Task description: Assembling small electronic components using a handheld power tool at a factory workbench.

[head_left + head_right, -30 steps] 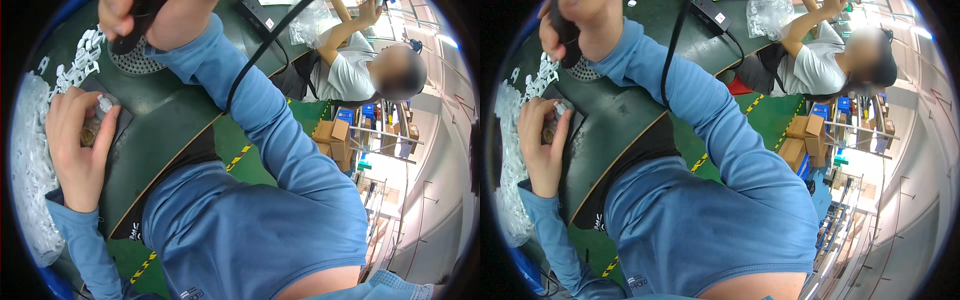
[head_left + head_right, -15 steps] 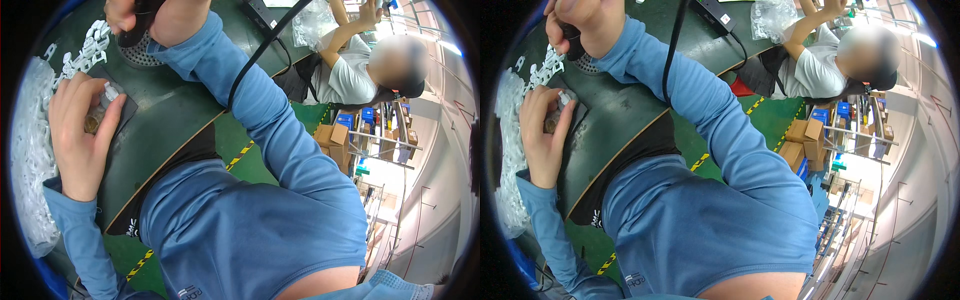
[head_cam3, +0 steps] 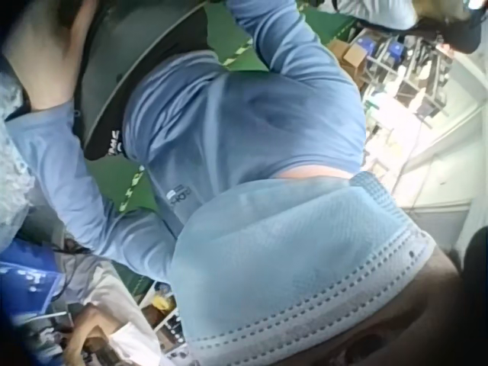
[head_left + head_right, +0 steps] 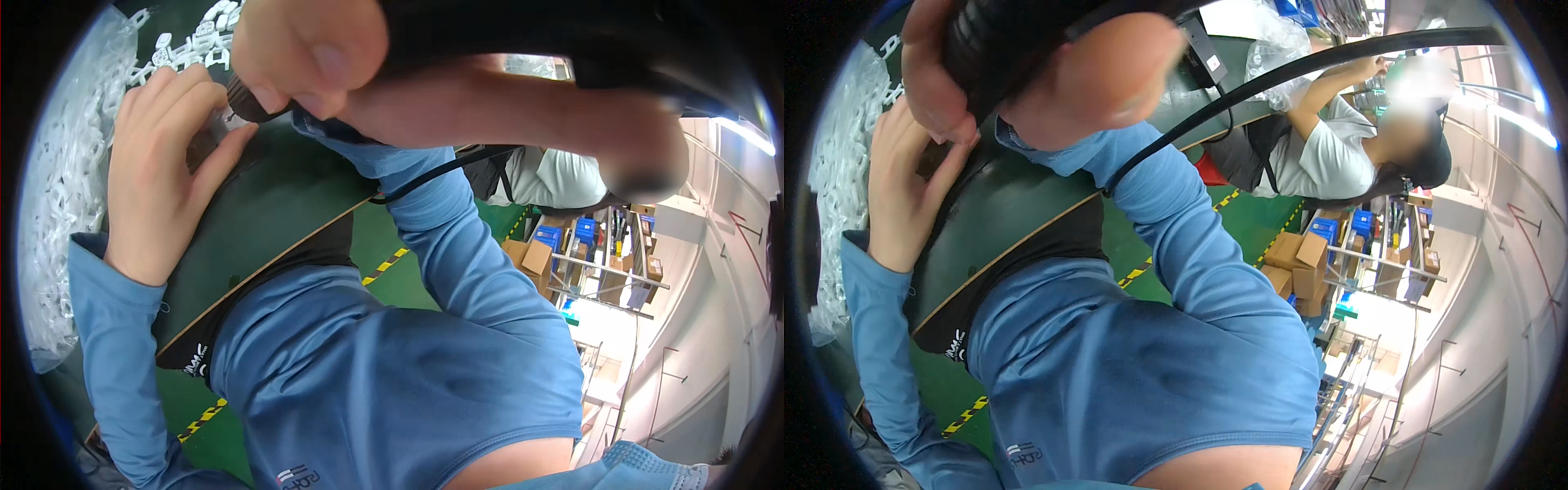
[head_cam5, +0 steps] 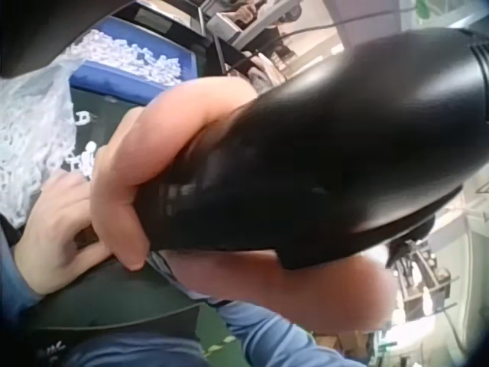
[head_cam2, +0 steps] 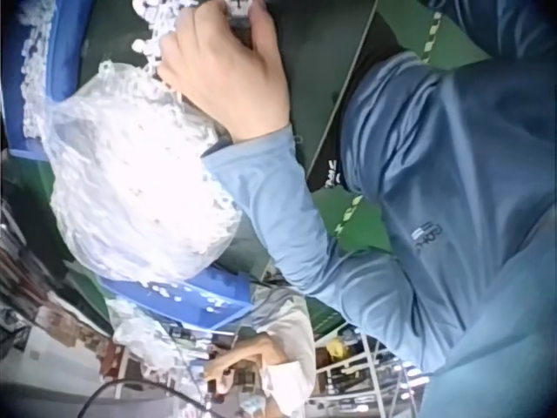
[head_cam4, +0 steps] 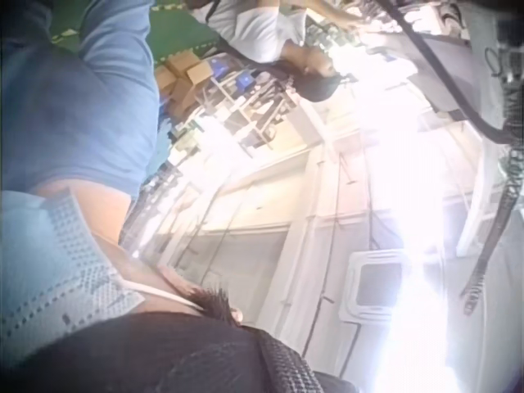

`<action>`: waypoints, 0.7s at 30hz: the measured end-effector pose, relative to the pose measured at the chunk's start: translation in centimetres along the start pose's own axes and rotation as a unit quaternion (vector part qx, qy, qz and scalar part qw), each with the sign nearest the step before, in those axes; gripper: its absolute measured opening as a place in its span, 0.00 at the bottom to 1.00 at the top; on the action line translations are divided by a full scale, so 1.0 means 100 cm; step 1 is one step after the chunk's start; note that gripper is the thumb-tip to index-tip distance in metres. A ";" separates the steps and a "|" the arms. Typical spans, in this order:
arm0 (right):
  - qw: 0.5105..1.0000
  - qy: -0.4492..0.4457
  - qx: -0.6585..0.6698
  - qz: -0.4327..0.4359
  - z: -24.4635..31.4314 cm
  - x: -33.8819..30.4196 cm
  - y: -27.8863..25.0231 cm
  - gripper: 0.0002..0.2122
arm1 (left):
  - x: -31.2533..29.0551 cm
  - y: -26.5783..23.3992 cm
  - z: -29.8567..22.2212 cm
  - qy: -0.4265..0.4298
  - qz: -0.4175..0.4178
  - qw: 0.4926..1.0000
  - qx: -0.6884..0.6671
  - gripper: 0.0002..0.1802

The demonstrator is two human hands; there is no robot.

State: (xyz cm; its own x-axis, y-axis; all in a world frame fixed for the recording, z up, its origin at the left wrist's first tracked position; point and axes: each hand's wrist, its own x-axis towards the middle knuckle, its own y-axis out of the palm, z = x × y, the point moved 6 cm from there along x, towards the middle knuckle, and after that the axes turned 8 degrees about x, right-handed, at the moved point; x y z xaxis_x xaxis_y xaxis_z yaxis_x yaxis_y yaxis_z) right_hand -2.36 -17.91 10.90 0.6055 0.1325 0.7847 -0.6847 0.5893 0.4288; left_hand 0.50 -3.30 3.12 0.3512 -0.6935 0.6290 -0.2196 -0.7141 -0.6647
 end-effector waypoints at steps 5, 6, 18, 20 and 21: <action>0.998 0.046 -0.034 0.033 -0.023 -0.016 0.000 0.26 | -0.004 0.001 0.001 -0.001 -0.016 1.000 -0.006 0.14; 0.997 0.053 -0.038 0.039 -0.023 -0.014 0.001 0.25 | -0.004 0.004 0.001 -0.009 0.004 1.000 -0.004 0.14; 0.983 0.125 -0.046 0.127 -0.024 0.004 -0.002 0.27 | -0.007 0.005 0.003 -0.010 -0.005 1.000 -0.001 0.14; 0.986 0.115 -0.033 0.115 -0.026 0.002 -0.004 0.28 | -0.007 0.005 0.003 -0.012 -0.007 1.000 -0.006 0.14; 0.987 0.112 -0.023 0.111 -0.028 0.003 -0.003 0.28 | -0.008 0.004 0.004 -0.015 -0.010 1.000 -0.009 0.14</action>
State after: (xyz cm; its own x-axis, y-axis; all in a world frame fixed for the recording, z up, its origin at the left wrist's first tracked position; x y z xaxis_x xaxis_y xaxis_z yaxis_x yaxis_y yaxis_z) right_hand -0.79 -15.81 9.70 0.5213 0.4318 0.7361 -0.7941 0.5613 0.2331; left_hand 0.45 -2.98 2.21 0.3835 -0.6764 0.6288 -0.2278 -0.7291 -0.6454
